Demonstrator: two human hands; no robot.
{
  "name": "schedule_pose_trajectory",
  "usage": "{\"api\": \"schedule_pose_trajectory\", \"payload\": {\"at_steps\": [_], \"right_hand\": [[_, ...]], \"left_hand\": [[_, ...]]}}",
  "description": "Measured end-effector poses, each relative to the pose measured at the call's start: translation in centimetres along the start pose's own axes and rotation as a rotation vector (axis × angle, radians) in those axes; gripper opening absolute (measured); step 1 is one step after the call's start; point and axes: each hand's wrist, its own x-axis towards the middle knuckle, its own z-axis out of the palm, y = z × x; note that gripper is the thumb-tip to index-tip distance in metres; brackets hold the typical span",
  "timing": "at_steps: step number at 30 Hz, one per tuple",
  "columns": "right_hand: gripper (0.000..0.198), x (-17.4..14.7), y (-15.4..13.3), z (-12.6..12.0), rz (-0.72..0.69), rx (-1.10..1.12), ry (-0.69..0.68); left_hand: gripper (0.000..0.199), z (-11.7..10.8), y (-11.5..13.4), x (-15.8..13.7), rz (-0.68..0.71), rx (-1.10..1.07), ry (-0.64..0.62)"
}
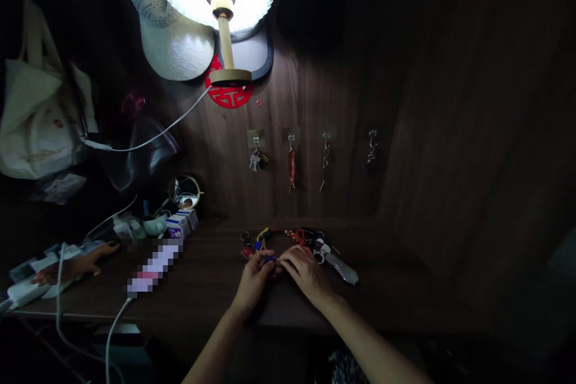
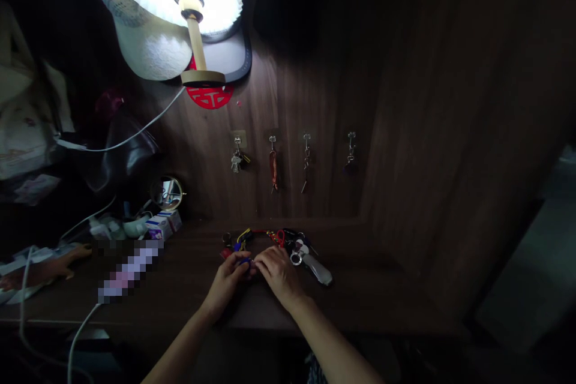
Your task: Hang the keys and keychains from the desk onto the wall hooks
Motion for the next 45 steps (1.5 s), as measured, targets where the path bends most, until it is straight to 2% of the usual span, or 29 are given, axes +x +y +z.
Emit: {"api": "schedule_pose_trajectory", "payload": {"at_steps": [3, 7, 10, 17, 20, 27, 35, 45], "right_hand": [[0.015, 0.0, 0.1, 0.0, 0.102, 0.113, 0.065], [0.016, 0.1, 0.4, -0.3, 0.367, 0.375, 0.083], [0.019, 0.4, 0.9, -1.0, 0.532, 0.540, 0.085], [0.024, 1.5, 3.2, -4.4, 0.755, 0.731, 0.227], [0.022, 2.1, 4.6, -6.1, 0.841, 0.779, 0.364], [0.023, 3.4, 8.6, -10.1, 0.833, 0.749, 0.653], [0.028, 5.8, 13.2, -14.9, 0.707, 0.672, 0.855], [0.028, 11.0, 18.7, -20.3, 0.551, 0.366, 0.930]], "left_hand": [[0.033, 0.2, -0.2, 0.0, 0.026, 0.078, -0.027], [0.028, 0.2, -0.5, 0.0, 0.085, 0.234, -0.023], [0.027, 0.1, -0.6, -0.1, 0.101, 0.244, -0.030], [0.038, 0.4, 0.1, -0.5, 0.017, 0.187, 0.019], [0.042, 0.4, 0.3, -0.6, 0.004, 0.200, 0.024], [0.046, 0.2, 0.1, -0.5, -0.027, 0.212, 0.025], [0.052, 0.2, 0.0, -0.2, -0.071, 0.202, 0.050], [0.051, 0.1, -0.6, 0.2, -0.114, 0.189, 0.018]]}}
